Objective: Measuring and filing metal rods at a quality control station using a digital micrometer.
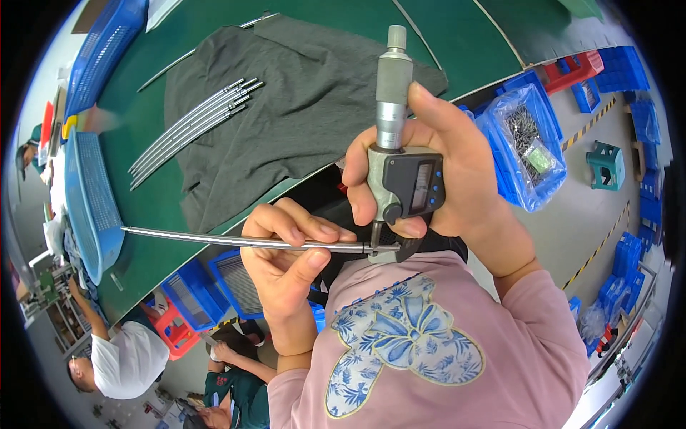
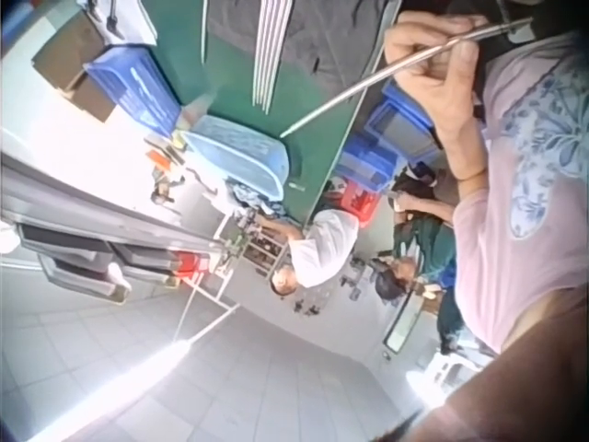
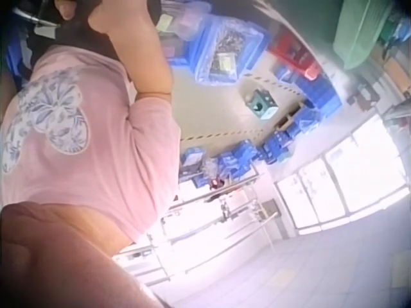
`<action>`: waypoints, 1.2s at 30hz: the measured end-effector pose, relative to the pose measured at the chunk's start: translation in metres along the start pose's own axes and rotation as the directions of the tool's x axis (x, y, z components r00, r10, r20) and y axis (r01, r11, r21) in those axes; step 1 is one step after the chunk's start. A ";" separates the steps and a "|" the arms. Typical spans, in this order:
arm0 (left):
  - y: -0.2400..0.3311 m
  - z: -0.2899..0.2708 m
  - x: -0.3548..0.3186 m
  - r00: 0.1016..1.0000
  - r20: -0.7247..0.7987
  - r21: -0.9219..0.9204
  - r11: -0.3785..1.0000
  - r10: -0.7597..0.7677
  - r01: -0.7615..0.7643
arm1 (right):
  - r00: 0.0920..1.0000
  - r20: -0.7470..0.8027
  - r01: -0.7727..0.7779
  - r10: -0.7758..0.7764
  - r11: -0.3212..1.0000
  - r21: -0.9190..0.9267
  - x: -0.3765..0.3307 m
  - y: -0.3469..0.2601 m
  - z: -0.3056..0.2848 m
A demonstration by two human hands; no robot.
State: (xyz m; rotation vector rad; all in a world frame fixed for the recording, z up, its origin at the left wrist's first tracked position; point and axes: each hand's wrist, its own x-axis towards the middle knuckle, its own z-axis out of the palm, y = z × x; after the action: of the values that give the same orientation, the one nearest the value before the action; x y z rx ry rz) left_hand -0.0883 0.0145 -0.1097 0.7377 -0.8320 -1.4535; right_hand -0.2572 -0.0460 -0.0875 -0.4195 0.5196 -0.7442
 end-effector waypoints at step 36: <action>0.211 -0.185 0.356 0.653 -0.675 0.647 0.700 0.342 0.302 | 0.874 -0.322 0.352 -0.364 0.931 -0.095 0.007 -0.037 -0.048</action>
State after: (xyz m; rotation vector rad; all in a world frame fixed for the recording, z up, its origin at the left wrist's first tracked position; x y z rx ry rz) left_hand 0.1621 -0.3517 -0.0174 1.8013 -0.6913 -0.5669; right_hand -0.3003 -0.0837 -0.1077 -0.4273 0.7875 -1.1804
